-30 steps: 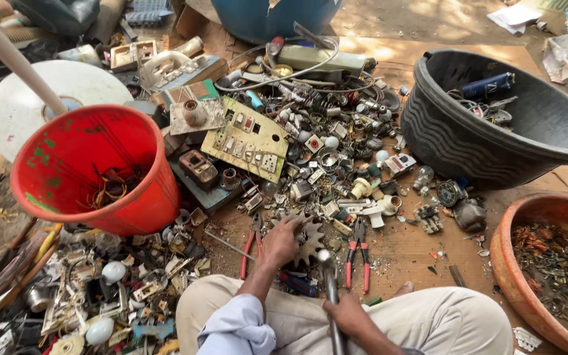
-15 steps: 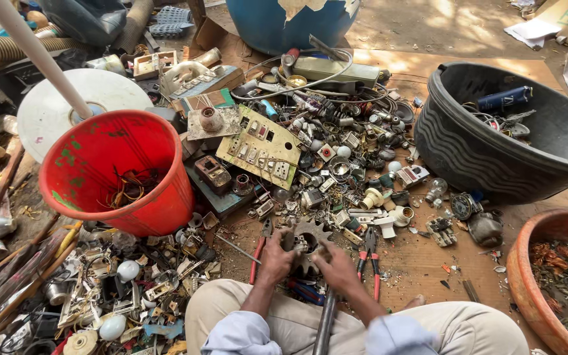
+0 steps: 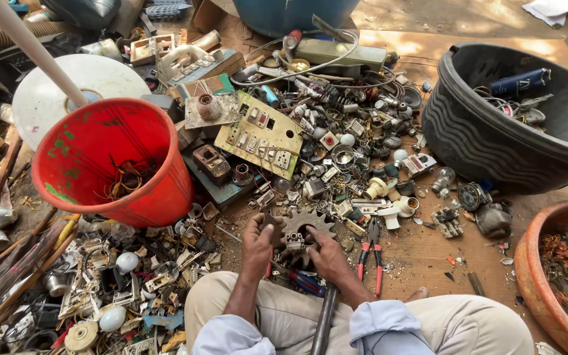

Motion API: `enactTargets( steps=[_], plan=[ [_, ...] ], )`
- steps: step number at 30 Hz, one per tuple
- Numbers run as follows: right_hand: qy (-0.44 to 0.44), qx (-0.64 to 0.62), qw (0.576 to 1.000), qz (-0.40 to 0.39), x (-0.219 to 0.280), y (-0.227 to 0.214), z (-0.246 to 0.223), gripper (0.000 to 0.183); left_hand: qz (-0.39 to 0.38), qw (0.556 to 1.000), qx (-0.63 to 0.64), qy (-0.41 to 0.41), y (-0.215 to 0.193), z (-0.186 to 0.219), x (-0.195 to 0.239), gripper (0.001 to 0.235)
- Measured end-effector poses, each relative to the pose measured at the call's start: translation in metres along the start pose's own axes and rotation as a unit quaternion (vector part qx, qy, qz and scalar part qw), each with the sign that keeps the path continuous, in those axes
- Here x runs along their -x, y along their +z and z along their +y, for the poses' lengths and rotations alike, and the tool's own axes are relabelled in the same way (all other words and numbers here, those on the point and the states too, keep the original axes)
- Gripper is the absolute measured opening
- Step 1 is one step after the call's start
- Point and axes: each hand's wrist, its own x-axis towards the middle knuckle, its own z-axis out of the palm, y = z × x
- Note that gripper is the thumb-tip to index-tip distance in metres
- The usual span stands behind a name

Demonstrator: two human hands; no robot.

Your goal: The person sits cross-legged on the ground and uses a hammer to strike a metal gear-like object, attempting to break it apart or remove a component. The person repeatedly hits the object and occasionally uses pliers to manipulate the pieces.

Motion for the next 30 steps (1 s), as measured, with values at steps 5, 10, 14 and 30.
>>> enactTargets(
  steps=[5,10,14,30],
  plan=[
    [0.055,-0.103,0.993,0.012,0.001,-0.004,0.017,0.053,-0.126,0.977,-0.114,0.127,0.014,-0.029,-0.001,0.032],
    [0.069,-0.136,0.988,0.024,0.007,-0.009,0.017,0.048,-0.127,0.947,-0.293,0.038,0.017,-0.032,0.004,0.028],
    [0.069,-0.12,0.99,0.031,0.008,-0.011,0.01,0.047,-0.144,0.945,-0.288,0.055,0.019,-0.033,0.007,0.027],
    [0.024,-0.028,0.999,0.03,0.013,-0.007,-0.002,0.05,-0.116,0.982,-0.123,0.08,0.023,-0.014,0.008,0.028]
  ],
)
